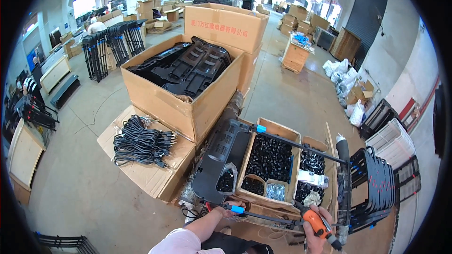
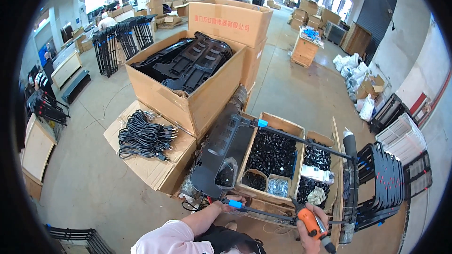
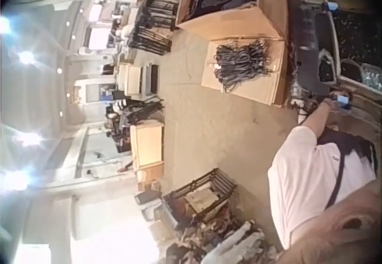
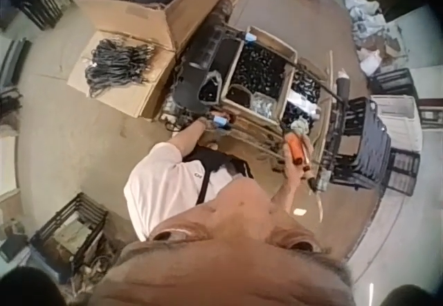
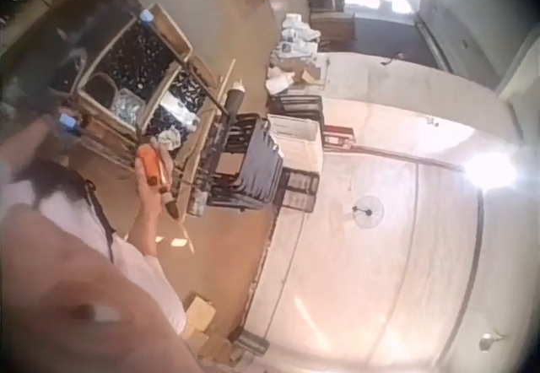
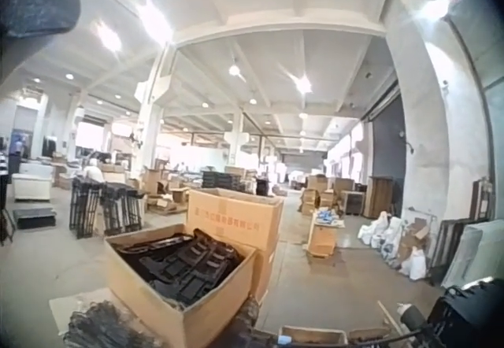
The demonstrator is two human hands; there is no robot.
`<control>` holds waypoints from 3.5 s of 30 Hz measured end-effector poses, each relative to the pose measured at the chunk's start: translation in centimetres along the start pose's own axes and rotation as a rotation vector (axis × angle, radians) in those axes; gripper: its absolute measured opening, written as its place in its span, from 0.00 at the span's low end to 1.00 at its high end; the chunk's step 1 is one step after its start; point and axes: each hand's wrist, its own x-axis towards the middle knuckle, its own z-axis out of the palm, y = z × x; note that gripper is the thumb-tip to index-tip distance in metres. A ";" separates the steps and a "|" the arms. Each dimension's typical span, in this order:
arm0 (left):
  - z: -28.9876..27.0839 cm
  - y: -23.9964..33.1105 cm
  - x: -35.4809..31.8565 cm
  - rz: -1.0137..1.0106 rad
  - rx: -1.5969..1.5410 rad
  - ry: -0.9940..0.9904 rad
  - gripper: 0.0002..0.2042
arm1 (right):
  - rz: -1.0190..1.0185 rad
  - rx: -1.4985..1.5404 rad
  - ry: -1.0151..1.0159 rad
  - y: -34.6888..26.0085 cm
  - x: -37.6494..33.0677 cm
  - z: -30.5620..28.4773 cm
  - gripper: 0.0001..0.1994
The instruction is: Assembling plastic device components by attaching them with screws using an electric screwdriver.
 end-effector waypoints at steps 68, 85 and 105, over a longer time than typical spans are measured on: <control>9.5 23.6 -13.9 0.370 -0.774 0.134 0.13 | 0.278 0.165 -0.558 3.5 22.4 35.2 0.27; 5.8 23.6 -19.4 0.854 1.134 0.996 0.18 | 0.246 0.079 -0.564 6.4 22.8 38.9 0.25; 3.4 23.4 -17.2 1.010 1.209 0.909 0.14 | 0.203 -0.030 -0.695 5.5 23.5 40.6 0.27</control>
